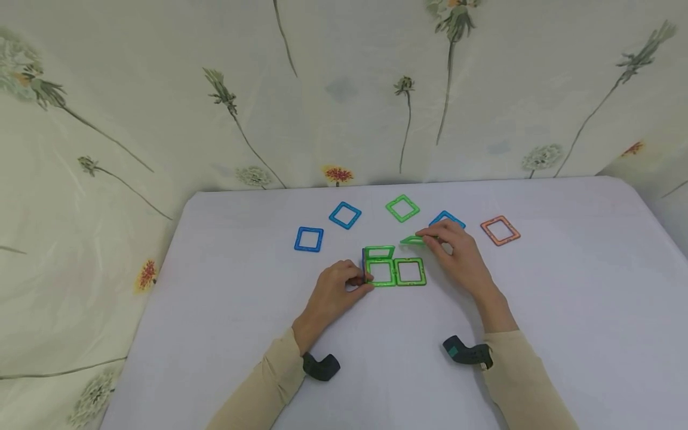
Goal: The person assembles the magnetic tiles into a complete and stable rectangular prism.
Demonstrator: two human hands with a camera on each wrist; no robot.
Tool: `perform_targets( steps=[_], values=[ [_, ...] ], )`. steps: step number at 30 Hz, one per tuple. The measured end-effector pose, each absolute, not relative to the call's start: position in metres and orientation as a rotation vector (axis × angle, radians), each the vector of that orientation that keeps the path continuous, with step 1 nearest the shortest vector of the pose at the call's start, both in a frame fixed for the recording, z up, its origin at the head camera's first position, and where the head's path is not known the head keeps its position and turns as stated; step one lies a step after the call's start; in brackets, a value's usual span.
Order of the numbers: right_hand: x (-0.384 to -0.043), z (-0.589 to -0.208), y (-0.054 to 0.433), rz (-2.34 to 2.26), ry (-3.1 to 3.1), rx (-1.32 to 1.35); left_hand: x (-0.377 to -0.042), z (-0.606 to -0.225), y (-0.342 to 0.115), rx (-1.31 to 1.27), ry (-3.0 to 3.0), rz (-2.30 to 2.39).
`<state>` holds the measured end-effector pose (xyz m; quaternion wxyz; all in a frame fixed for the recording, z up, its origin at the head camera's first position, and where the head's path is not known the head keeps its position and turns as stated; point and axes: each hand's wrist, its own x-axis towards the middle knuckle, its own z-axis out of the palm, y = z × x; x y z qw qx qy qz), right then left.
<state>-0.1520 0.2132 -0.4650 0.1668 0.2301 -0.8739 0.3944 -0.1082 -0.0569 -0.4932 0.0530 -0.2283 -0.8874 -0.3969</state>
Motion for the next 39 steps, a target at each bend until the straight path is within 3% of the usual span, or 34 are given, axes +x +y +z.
perform_targets(
  steps=[39],
  values=[
    [-0.149,-0.462,0.201,0.995,-2.523,0.669,-0.109,-0.493,-0.056,-0.649,-2.706,-1.238]
  ],
)
